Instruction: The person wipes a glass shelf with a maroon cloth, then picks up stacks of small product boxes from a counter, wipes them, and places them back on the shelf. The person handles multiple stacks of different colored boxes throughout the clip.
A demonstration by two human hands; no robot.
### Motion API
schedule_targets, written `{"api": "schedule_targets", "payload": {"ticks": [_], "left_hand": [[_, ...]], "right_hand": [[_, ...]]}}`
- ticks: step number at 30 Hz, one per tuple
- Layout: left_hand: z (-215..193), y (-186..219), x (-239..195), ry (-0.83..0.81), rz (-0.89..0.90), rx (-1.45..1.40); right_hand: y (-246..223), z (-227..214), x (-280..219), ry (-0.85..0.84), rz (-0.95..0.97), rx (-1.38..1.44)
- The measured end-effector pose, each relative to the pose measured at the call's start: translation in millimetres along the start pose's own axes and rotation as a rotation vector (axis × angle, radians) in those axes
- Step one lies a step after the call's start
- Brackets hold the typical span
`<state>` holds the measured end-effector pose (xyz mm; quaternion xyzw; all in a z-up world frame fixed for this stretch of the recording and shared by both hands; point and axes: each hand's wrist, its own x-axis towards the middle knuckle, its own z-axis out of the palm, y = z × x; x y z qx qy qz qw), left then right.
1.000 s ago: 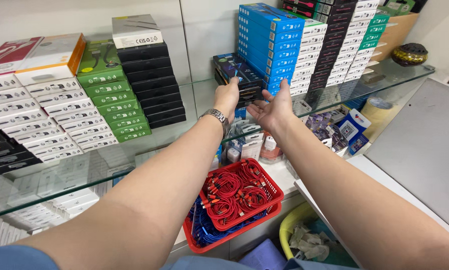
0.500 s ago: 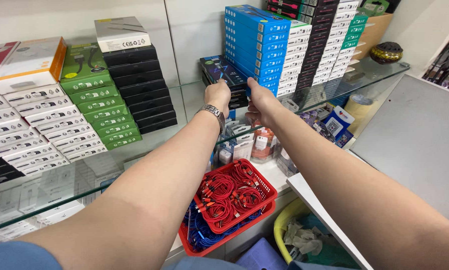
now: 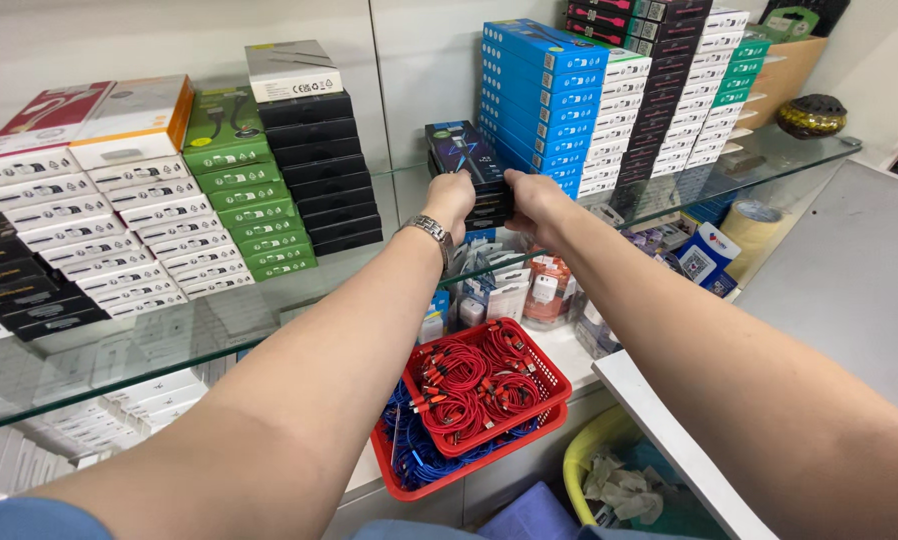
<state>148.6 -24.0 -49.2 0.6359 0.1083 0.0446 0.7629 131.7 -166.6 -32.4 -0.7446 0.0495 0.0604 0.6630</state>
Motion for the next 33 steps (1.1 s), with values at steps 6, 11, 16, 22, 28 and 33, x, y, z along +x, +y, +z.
{"api": "schedule_targets", "payload": {"ticks": [6, 11, 16, 22, 28, 33], "left_hand": [[-2, -1, -87, 0.241, 0.112, 0.307], [19, -8, -149, 0.303, 0.233, 0.356], [64, -26, -213, 0.314, 0.253, 0.376], [131, -53, -300, 0.264, 0.273, 0.333], [201, -98, -361, 0.139, 0.251, 0.32], [265, -146, -381, -0.1, 0.119, 0.372]], "right_hand": [[20, -6, -31, 0.005, -0.1, -0.013], [36, -31, -79, -0.071, -0.222, 0.128], [56, -85, -130, -0.078, -0.207, 0.219], [83, -165, -198, -0.03, -0.226, 0.218], [132, -250, -254, 0.093, -0.21, 0.231], [184, -322, -297, 0.262, -0.125, 0.258]]}}
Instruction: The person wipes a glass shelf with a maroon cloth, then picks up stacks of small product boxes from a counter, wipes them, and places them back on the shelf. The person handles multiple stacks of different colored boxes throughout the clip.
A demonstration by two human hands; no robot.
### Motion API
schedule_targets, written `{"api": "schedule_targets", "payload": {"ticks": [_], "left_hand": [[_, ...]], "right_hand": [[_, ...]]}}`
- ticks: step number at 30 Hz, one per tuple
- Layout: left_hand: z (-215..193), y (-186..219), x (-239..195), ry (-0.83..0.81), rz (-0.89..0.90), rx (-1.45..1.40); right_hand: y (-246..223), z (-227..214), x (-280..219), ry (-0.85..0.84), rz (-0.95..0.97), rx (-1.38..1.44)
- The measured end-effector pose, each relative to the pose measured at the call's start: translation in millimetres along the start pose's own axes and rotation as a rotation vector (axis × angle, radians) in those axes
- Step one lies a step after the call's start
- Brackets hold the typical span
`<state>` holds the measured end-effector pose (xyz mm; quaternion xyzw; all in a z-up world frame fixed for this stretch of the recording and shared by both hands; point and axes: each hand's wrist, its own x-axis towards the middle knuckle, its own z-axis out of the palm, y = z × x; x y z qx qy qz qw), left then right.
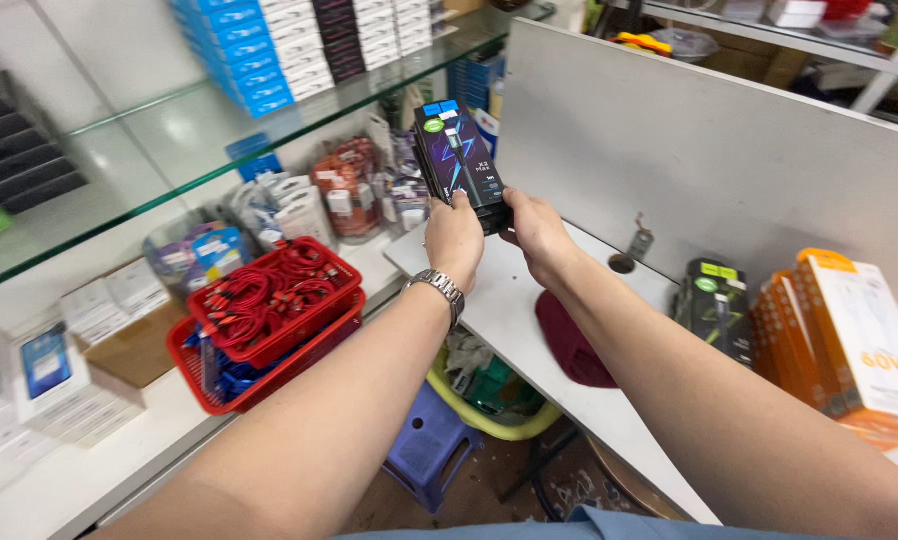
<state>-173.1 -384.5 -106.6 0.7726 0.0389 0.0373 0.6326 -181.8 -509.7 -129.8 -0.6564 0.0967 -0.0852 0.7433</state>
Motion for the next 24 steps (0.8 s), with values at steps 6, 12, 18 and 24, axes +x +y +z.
{"api": "schedule_targets", "payload": {"ticks": [6, 12, 18, 24], "left_hand": [[71, -50, 19, -0.343, -0.079, 0.009], [104, -115, 53, -0.56, -0.184, 0.004], [117, -153, 94, -0.633, -0.212, 0.04], [123, -179, 107, -0.67, -0.248, 0.023]], "right_hand": [[43, -67, -23, 0.206, 0.162, -0.025], [88, -81, -19, 0.262, 0.342, 0.017], [129, -74, 12, 0.281, 0.351, 0.081], [150, -62, 17, 0.335, 0.372, 0.071]]}}
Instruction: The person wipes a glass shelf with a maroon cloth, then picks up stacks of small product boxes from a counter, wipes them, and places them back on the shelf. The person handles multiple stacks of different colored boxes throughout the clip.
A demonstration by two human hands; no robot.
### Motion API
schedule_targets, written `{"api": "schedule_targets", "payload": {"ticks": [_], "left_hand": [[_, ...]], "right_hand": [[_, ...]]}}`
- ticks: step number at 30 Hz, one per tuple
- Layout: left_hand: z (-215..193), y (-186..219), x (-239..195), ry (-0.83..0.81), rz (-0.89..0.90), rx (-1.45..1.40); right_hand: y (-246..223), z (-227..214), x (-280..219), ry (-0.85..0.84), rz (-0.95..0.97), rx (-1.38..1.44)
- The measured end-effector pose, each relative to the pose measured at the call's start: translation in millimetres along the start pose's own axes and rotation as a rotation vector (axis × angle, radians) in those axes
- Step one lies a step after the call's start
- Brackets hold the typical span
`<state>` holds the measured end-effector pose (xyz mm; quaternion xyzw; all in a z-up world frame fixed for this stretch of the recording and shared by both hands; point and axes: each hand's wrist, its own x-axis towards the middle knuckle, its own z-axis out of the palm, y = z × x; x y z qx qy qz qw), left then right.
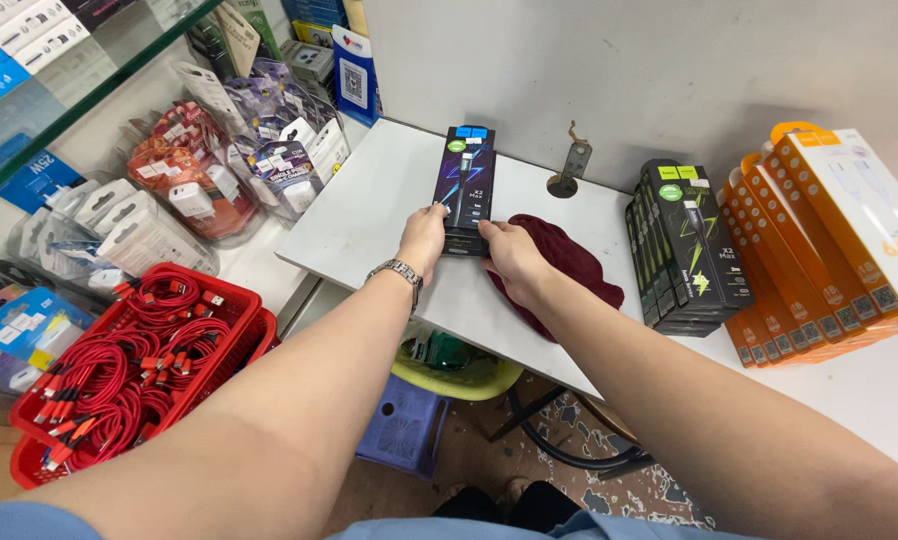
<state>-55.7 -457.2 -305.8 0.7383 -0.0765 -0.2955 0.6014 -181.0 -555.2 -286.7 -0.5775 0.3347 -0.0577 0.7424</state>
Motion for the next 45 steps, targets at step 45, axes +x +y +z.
{"api": "schedule_targets", "payload": {"ticks": [45], "left_hand": [[-318, 147, -266, 1.497, 0.593, -0.05]], "right_hand": [[-207, 375, -153, -0.644, -0.571, -0.455]]}}
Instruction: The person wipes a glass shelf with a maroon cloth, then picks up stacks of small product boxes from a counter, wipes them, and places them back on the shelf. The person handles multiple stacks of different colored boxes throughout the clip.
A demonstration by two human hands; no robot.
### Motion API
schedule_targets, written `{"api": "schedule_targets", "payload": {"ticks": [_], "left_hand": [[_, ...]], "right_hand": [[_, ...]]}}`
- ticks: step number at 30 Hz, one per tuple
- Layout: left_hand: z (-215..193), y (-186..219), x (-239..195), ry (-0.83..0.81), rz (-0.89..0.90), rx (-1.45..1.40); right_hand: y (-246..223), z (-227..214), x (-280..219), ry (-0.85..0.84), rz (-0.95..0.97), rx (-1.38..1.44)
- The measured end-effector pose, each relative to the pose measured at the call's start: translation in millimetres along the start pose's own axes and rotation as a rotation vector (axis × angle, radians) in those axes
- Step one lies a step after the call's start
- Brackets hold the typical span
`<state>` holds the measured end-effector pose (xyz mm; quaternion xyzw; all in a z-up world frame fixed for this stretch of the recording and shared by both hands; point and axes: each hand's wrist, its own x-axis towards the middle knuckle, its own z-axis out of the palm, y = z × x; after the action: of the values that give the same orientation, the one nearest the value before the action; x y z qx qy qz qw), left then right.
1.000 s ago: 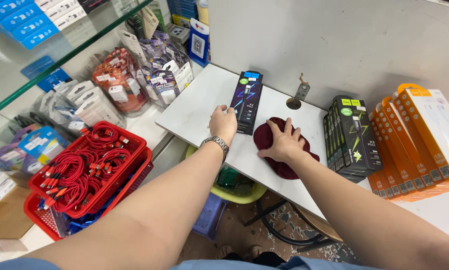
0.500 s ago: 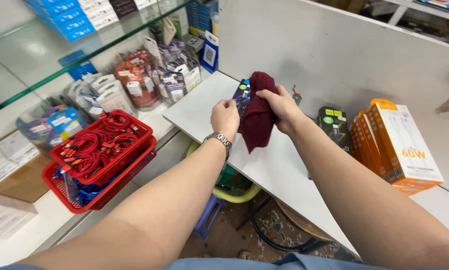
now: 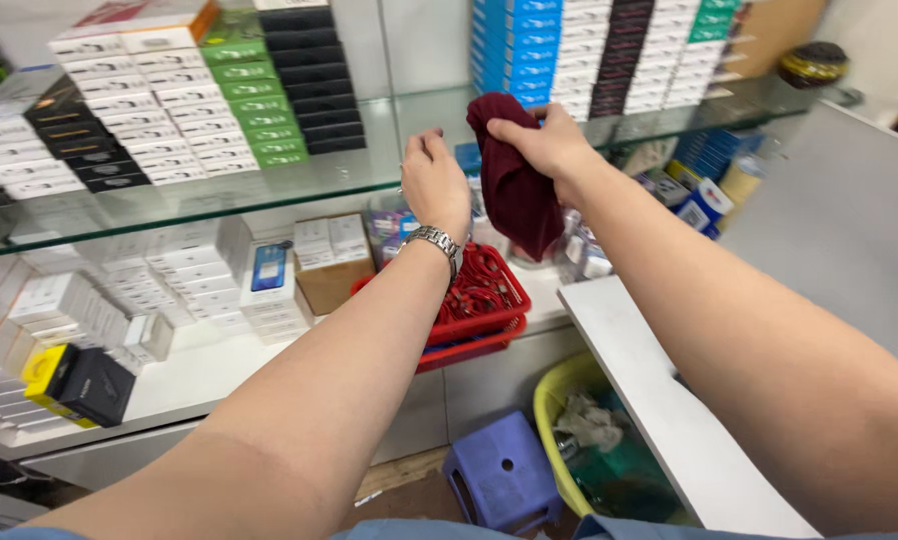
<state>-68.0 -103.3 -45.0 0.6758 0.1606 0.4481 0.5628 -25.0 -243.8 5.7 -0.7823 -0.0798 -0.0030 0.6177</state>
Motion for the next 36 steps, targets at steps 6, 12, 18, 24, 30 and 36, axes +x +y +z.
{"api": "schedule_targets", "payload": {"ticks": [6, 12, 18, 24, 30, 36], "left_hand": [[-5, -36, 103, 0.109, 0.264, 0.078], [18, -71, 155, -0.337, 0.006, 0.099], [42, -109, 179, -0.352, 0.131, 0.279], [39, -125, 181, -0.502, 0.102, 0.263], [37, -121, 182, -0.481, 0.216, 0.219], [36, -114, 188, -0.625, 0.158, 0.257]], "right_hand": [[-1, 110, 93, 0.033, -0.504, -0.739], [47, 142, 154, -0.229, -0.35, -1.192], [48, 145, 222, -0.084, -0.253, -1.231], [24, 180, 260, -0.091, -0.103, -1.273], [44, 187, 240, -0.306, -0.54, -1.288], [38, 185, 263, -0.178, -0.294, -1.271]]}}
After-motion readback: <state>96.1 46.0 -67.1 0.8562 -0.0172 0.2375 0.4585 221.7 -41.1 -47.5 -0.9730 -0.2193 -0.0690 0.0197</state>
